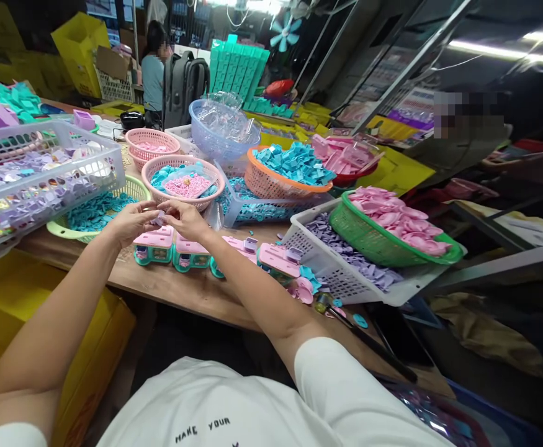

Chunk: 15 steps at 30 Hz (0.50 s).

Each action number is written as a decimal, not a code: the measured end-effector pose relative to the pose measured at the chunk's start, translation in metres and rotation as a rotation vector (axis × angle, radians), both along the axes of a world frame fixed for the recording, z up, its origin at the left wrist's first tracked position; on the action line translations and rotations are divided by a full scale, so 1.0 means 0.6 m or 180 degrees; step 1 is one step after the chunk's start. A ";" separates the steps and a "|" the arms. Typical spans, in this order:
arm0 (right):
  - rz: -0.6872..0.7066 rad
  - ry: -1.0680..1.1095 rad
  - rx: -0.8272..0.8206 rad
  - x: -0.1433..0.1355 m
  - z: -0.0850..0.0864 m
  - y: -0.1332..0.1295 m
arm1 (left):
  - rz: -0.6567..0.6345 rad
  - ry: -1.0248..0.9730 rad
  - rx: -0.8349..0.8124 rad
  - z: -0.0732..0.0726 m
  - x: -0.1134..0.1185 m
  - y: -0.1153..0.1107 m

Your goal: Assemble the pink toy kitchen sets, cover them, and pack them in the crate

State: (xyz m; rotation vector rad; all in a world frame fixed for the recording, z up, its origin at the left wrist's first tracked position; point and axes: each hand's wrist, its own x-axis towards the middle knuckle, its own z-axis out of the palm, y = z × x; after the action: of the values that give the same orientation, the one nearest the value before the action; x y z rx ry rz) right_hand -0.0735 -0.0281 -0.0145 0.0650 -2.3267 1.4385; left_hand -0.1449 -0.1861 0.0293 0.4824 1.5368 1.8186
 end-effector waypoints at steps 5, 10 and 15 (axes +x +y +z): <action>-0.0123 -0.0270 -0.0128 -0.008 0.003 0.013 | -0.0053 0.0734 -0.0467 -0.013 -0.018 -0.007; 0.0021 -0.0626 0.1478 -0.016 0.010 0.021 | -0.0089 0.2143 -0.1406 -0.039 -0.038 0.010; 0.0220 -0.0775 0.2153 -0.032 0.005 0.027 | -0.0050 0.2008 -0.1724 -0.068 -0.056 0.041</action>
State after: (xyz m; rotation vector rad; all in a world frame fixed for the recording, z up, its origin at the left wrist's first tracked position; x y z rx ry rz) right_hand -0.0928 -0.0116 -0.0116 0.1666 -2.9376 0.6513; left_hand -0.1787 -0.1617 -0.0112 0.8370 2.3374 1.1967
